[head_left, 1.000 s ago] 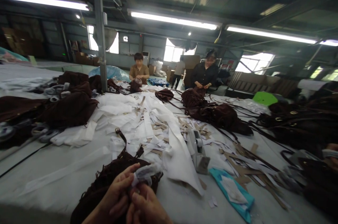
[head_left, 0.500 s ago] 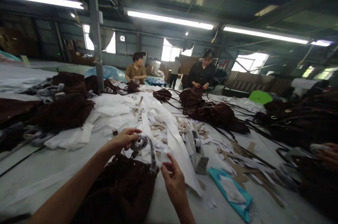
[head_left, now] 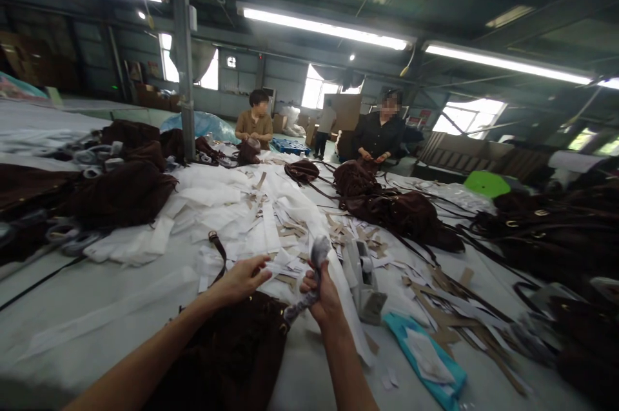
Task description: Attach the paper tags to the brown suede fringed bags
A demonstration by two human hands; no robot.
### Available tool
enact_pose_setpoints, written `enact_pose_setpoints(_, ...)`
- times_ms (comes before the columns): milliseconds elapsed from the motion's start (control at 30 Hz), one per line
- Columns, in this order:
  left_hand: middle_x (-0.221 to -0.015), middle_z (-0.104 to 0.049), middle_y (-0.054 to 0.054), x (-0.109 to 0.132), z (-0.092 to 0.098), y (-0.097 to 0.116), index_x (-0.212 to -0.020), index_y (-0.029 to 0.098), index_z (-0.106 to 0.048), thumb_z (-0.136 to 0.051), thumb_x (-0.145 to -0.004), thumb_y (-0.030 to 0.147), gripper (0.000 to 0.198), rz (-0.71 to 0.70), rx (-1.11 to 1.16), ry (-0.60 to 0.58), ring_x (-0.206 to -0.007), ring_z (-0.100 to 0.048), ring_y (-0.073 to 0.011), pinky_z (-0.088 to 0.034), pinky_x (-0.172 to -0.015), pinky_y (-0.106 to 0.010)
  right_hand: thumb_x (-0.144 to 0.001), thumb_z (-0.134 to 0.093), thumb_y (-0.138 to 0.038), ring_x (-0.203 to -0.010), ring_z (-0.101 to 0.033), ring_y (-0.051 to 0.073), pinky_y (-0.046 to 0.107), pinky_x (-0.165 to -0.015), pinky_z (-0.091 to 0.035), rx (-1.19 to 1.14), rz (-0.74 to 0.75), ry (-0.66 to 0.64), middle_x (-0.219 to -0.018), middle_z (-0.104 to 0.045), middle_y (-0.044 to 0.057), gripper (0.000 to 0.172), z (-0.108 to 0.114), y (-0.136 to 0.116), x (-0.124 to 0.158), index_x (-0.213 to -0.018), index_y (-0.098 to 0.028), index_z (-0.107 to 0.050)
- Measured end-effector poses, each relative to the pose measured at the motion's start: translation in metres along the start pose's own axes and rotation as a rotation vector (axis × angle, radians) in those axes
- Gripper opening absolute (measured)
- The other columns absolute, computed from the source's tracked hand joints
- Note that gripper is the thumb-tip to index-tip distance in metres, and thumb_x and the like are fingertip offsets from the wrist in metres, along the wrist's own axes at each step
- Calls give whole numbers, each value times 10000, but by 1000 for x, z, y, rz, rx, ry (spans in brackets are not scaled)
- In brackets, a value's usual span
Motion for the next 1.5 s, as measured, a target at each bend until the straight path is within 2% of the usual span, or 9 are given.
enact_pose_setpoints(233,-768,-686,-38,19,-40,-37,-755,209,-693,-698,-687,330,139,-32,-127,-161,-806,-623,-254,-435,-768,-338,-742,-451,-720,-374,-151,35,190,-373,-205,94,-272,-123,-490,-358,-91,621,16,17,24,-846,-130,-616)
enact_pose_setpoints(400,-805,-647,-51,34,-29,-22,-734,189,-644,-624,-782,288,111,-25,-185,64,-874,-569,-244,-392,-844,-368,-760,-496,-658,-316,-265,57,212,-348,-271,381,-260,-15,-428,-380,-76,476,24,21,0,-621,-203,-487)
enact_pose_setpoints(533,-792,-638,-46,44,-28,-18,-723,189,-614,-593,-804,242,99,54,-148,346,-874,-571,-240,-380,-894,-396,-763,-553,-598,-745,-636,238,339,-614,-499,584,-43,117,-825,-660,118,443,3,-9,-34,-882,-172,-575)
enact_pose_setpoints(633,-770,-641,-42,42,-26,-32,-708,194,-607,-579,-799,259,116,143,-38,425,-839,-586,-236,-430,-818,-366,-828,-525,-500,-1223,-469,306,442,-990,-399,814,303,79,-1278,-548,189,508,-35,-23,-21,-1182,-136,-545)
enact_pose_setpoints(800,-931,-640,-64,51,22,-73,-906,199,-595,-447,-863,359,222,191,51,577,-901,-604,-220,-465,-845,-350,-863,-516,-476,-1118,-584,289,457,-971,-434,1246,698,-296,-1220,-639,72,413,-77,60,59,-1224,-284,-577)
enact_pose_setpoints(900,-1129,-584,-122,75,60,-116,-1063,176,-537,-518,-786,432,378,387,-43,735,-1053,-557,-277,-410,-958,-416,-842,-522,-518,-1086,-606,308,485,-973,-412,1322,840,-148,-1214,-647,76,447,-62,96,83,-1222,-291,-583)
enact_pose_setpoints(1133,-792,-632,-76,82,62,-173,-1120,83,-515,-664,-640,414,602,636,110,518,-756,-637,-278,-478,-753,-381,-881,-477,-436,-1083,-604,272,458,-979,-371,1311,892,-103,-1220,-642,51,386,-54,105,75,-1234,-306,-565)
enact_pose_setpoints(1300,-498,-506,49,50,58,-163,-897,148,-589,-729,-606,384,400,546,378,413,-526,-568,-210,-448,-558,-311,-884,-472,-431,-1054,-617,268,445,-956,-375,1340,955,-95,-1210,-648,57,386,-53,108,75,-1236,-298,-561)
enact_pose_setpoints(1500,-681,-532,16,10,88,-125,-920,162,-523,-607,-765,470,355,307,766,467,-518,-531,-110,-478,-540,-268,-903,-393,-432,-1035,-622,274,465,-946,-373,1298,997,-2,-1163,-670,56,378,-51,108,79,-1198,-296,-585)
Point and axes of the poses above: each hand's wrist, its own x-axis away from the middle knuckle, its own z-axis out of the back of the hand, y = z × x, the point moved 7 cm from there along -x, towards the middle knuckle
